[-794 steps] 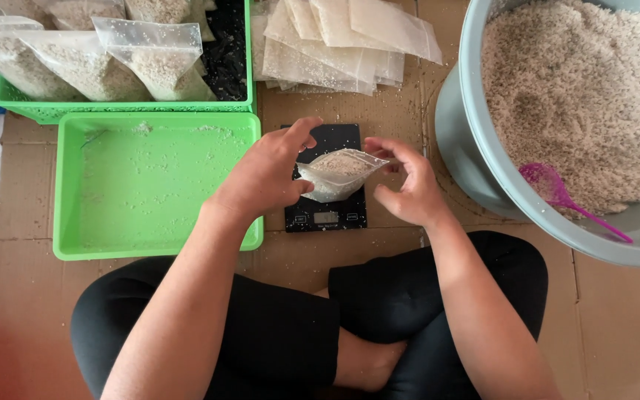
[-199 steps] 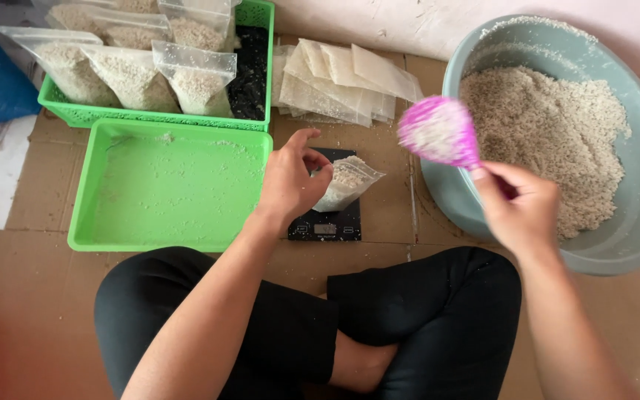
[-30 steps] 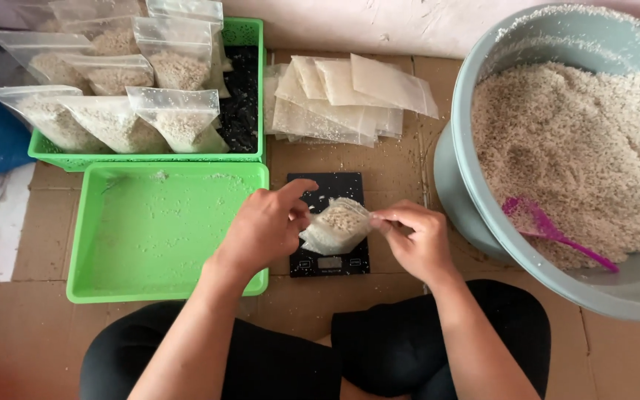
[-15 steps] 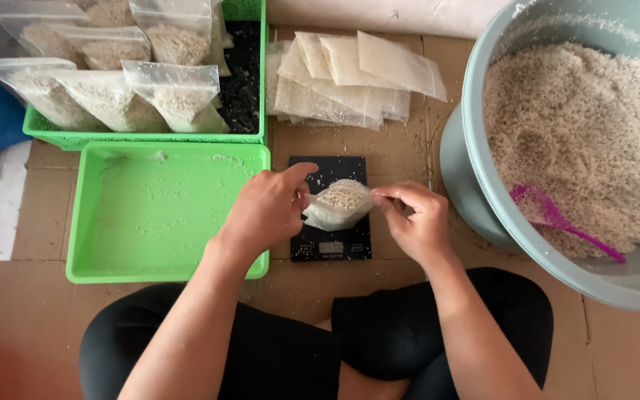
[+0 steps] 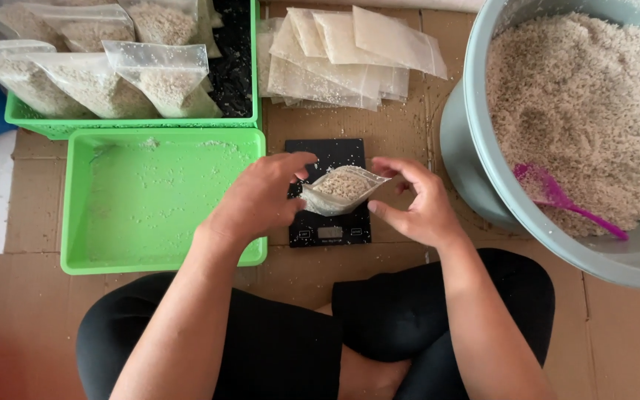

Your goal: Scooping grains from a large basin into small plastic bags and weighing them on a digital scale.

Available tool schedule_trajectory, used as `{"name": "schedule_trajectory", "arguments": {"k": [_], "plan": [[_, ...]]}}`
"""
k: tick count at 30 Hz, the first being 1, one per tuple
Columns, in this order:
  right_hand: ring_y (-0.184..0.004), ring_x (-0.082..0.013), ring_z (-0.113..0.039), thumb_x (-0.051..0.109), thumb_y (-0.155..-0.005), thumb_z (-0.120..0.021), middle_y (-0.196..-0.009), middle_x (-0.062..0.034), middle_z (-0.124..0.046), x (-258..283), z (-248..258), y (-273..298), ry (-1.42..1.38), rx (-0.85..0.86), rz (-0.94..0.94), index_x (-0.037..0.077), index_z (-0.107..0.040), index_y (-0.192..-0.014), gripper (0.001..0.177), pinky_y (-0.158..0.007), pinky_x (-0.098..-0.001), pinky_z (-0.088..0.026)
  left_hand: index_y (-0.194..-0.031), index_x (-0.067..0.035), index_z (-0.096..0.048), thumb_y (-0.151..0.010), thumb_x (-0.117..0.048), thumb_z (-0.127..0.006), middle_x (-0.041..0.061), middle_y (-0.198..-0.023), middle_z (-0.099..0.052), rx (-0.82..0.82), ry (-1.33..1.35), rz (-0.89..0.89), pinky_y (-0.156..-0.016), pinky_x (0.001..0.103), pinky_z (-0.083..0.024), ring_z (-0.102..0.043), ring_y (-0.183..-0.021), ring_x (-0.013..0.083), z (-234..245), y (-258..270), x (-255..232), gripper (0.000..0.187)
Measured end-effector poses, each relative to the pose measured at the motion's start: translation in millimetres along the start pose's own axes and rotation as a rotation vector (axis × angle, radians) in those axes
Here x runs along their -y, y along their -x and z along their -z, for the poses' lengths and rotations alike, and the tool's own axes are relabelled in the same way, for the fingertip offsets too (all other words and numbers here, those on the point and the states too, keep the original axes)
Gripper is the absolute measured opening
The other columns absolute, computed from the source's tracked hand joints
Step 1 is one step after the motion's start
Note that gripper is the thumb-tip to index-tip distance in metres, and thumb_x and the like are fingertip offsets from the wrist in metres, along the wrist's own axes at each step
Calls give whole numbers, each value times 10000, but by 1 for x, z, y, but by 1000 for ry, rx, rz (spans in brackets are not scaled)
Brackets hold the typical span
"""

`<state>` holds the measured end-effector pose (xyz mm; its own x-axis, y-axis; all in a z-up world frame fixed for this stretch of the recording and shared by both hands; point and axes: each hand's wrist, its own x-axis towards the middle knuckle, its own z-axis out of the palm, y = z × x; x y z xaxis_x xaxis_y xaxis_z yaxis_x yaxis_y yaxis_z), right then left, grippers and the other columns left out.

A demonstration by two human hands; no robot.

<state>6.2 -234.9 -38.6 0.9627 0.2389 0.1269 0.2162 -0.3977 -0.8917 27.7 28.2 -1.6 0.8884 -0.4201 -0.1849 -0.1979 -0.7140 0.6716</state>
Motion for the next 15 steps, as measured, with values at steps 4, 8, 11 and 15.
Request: {"name": "schedule_trajectory", "arguments": {"k": [4,8,11,15], "plan": [[-980,-302,-626,40,-765,-790,-1105,-184,-662,-5,6,0,98,-76,-49,46,-598,-1305,573,-727,-380,-498,-1251,-144,-610,-770,-99,-749,65,-976,-715,-20,-97,157,-837,527,-555,-694,-943,361,-6,-3,24,503],[-727,-208,-658,28,-895,-696,-866,-153,-705,-14,8,-2,152,-321,-111,22,-666,-1176,283,-632,-292,-507,-1121,-208,-648,-822,-221,-689,15,-841,-730,-118,-203,253,-770,528,-566,-712,-845,365,-11,-5,37,302],[-774,-235,-658,-6,-950,-650,-951,-172,-688,-12,8,-3,154,-421,4,18,-621,-1221,274,-647,-326,-538,-1164,-215,-650,-849,-260,-661,-2,-860,-745,-177,-183,286,-791,526,-567,-711,-850,356,-11,-6,39,318],[-1004,-285,-615,-88,-916,-666,-1300,-228,-541,-19,7,-4,92,-468,191,20,-383,-1454,618,-748,-302,-523,-1177,-193,-648,-877,-251,-647,9,-857,-745,-316,-134,241,-804,545,-555,-696,-843,360,-5,-5,35,306]]}}
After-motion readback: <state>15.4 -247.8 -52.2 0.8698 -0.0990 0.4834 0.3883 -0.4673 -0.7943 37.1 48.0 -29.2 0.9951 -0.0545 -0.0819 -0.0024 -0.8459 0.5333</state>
